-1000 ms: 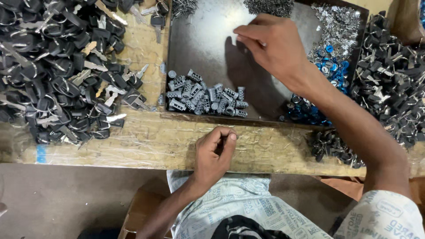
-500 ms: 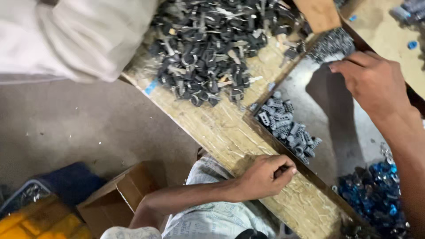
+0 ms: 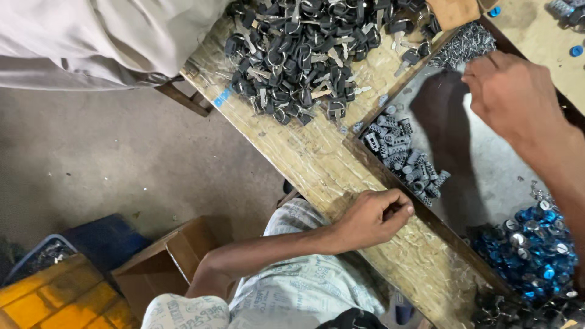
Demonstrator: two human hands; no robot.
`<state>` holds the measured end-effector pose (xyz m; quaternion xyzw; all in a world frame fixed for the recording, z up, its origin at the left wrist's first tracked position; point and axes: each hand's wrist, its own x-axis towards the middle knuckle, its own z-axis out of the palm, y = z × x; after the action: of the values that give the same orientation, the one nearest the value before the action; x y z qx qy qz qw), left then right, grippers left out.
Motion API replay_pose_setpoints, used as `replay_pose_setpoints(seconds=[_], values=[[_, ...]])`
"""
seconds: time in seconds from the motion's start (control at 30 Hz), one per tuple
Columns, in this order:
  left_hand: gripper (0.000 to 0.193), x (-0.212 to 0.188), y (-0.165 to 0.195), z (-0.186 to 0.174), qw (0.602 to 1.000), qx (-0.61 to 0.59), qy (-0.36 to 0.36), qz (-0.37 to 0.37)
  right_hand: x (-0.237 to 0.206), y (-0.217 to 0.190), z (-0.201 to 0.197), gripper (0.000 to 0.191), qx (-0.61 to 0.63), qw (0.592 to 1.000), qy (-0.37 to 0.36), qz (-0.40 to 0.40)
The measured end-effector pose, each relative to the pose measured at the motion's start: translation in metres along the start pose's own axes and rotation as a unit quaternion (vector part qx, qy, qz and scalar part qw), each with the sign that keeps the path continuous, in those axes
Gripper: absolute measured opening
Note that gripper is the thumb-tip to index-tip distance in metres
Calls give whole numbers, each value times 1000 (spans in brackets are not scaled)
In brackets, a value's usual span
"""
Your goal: The person sits at a workbench assembling padlock cylinder cores. They pick small gray pin tumblers and blue discs from trays, insert the pins into the lock plug by hand, and use keys to test and set the assembled cylinder, placing finished units aside.
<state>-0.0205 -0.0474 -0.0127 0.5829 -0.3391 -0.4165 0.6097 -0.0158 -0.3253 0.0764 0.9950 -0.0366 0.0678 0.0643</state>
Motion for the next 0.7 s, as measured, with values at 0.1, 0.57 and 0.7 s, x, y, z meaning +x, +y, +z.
replay_pose_setpoints(seconds=[0.1,0.57,0.7], values=[[16,-1,-6,-5,1000,-20,11,20,-54,-67,-39,7,115,990,66,47],[17,-33,-9,45,935,-337,-33,-106,-178,-247,-13,7,117,865,230,430],[17,-34,-8,52,941,-325,-30,-90,-185,-253,-11,8,115,855,230,450]])
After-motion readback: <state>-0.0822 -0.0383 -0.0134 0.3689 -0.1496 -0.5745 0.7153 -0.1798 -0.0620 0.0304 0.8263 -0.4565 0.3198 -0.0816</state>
